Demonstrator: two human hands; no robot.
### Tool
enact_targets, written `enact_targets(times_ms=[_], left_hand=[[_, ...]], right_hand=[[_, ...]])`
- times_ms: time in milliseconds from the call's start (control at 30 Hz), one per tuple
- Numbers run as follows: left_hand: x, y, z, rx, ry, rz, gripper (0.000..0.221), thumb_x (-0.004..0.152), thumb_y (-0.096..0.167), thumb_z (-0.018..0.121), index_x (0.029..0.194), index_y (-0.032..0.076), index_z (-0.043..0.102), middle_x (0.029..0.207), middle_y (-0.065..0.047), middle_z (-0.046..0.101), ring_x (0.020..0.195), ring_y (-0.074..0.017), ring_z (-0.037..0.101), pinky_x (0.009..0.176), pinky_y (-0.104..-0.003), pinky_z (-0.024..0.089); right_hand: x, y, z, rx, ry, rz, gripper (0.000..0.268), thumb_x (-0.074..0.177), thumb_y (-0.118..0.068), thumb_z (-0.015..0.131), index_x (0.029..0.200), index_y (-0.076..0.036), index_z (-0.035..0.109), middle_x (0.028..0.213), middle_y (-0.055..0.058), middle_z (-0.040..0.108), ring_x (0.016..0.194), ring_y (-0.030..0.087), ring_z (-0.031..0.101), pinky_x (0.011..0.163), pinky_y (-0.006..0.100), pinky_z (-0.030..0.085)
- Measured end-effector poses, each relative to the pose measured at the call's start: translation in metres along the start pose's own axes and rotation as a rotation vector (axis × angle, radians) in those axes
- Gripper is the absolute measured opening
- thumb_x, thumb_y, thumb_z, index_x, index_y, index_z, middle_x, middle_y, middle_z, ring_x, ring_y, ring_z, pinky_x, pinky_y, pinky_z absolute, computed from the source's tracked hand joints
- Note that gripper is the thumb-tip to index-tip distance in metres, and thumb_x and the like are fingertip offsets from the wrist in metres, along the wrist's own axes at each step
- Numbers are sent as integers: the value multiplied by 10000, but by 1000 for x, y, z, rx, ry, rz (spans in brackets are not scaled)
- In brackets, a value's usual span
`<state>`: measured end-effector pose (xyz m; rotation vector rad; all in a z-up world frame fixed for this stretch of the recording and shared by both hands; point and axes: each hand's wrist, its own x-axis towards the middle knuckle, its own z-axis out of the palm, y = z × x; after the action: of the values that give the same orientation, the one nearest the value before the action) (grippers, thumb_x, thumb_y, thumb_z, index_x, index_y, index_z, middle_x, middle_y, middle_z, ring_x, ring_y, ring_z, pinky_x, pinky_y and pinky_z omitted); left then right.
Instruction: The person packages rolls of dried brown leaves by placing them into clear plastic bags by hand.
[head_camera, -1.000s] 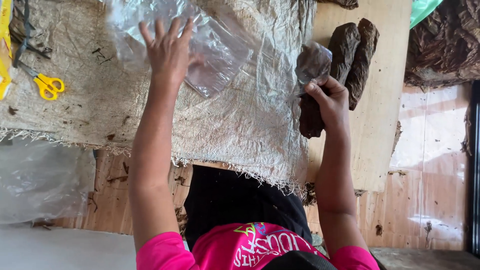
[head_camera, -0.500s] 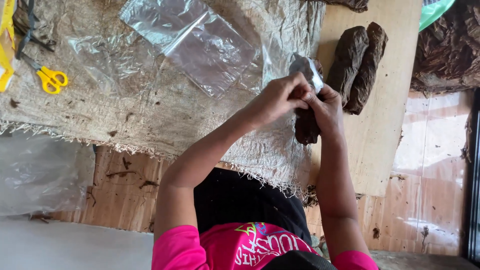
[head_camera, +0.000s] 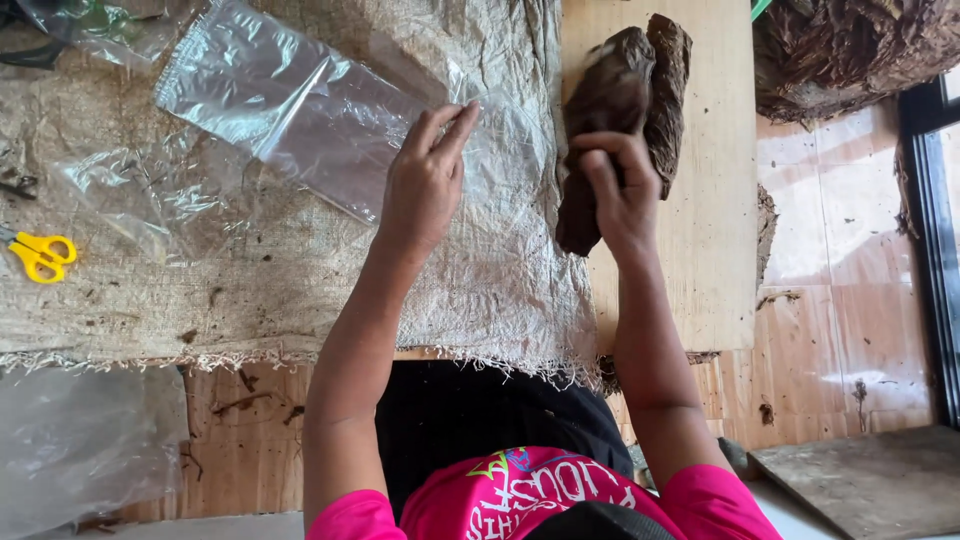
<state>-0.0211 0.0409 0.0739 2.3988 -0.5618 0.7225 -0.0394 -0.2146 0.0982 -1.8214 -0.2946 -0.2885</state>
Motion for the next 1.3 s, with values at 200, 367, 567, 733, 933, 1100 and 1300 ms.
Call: enact_targets(times_ms=[200, 367, 567, 733, 933, 1100, 1300], left_hand=[[8, 31, -11, 35, -31, -28, 653, 865, -99, 684, 1451, 173, 586, 1346, -28, 574, 1130, -240, 679, 874, -384, 639], [15, 51, -26, -34, -130, -61, 686, 850, -96, 688, 1480, 150, 567, 1497, 16, 488, 1144, -276, 694, 852, -422, 656], [21, 55, -27, -36, -143, -76, 819, 883, -160, 656, 1598, 135, 386, 1574, -42, 368, 962, -312, 749, 788, -446, 686], [9, 54, -1, 157, -330, 147, 717, 977, -36, 614, 1606, 220, 386, 1597, -12, 365, 792, -127, 699, 649, -287, 642], [8, 89, -29, 98, -340, 293, 519, 997, -55, 610, 1482, 117, 545, 1510, -53, 511, 666, -134, 691, 647, -328, 674], [4, 94, -34, 200, -211, 466, 547, 977, 59, 582, 1506, 176, 502, 1525, 37, 469, 737, -99, 670, 727, -248, 639], [16, 108, -54, 73, -219, 491, 553, 944, 8, 537, 1489, 106, 545, 1519, -11, 511, 947, -160, 695, 854, -289, 607]], right_hand=[[-13, 0, -16, 100, -118, -299, 226, 968, -26, 686, 1180, 45, 723, 1092, 199, 652, 984, 293, 635, 884, 419, 511], [-4, -26, 4, 54, -369, -346, 333, 992, 59, 619, 1325, 65, 600, 1250, 280, 635, 1162, 472, 638, 934, 592, 512], [-1, -28, 3, -23, -400, -265, 381, 1009, 23, 583, 1390, 8, 579, 1286, 304, 598, 1228, 527, 579, 975, 625, 488], [-5, -6, 2, -176, -574, -183, 295, 1013, -36, 575, 1299, 22, 619, 1251, 343, 608, 1122, 588, 614, 862, 641, 528], [-3, 0, 3, 220, -556, -20, 130, 1010, -22, 628, 1094, 56, 690, 1091, 176, 681, 1064, 251, 611, 888, 509, 524], [-9, 80, 25, 660, -340, 134, 455, 993, -24, 576, 1443, 31, 530, 1326, 192, 641, 1186, 244, 634, 1058, 471, 514], [-10, 23, 42, 1072, -86, 121, 485, 975, -51, 654, 1441, 20, 544, 1281, 158, 696, 1126, 216, 697, 1006, 404, 547]])
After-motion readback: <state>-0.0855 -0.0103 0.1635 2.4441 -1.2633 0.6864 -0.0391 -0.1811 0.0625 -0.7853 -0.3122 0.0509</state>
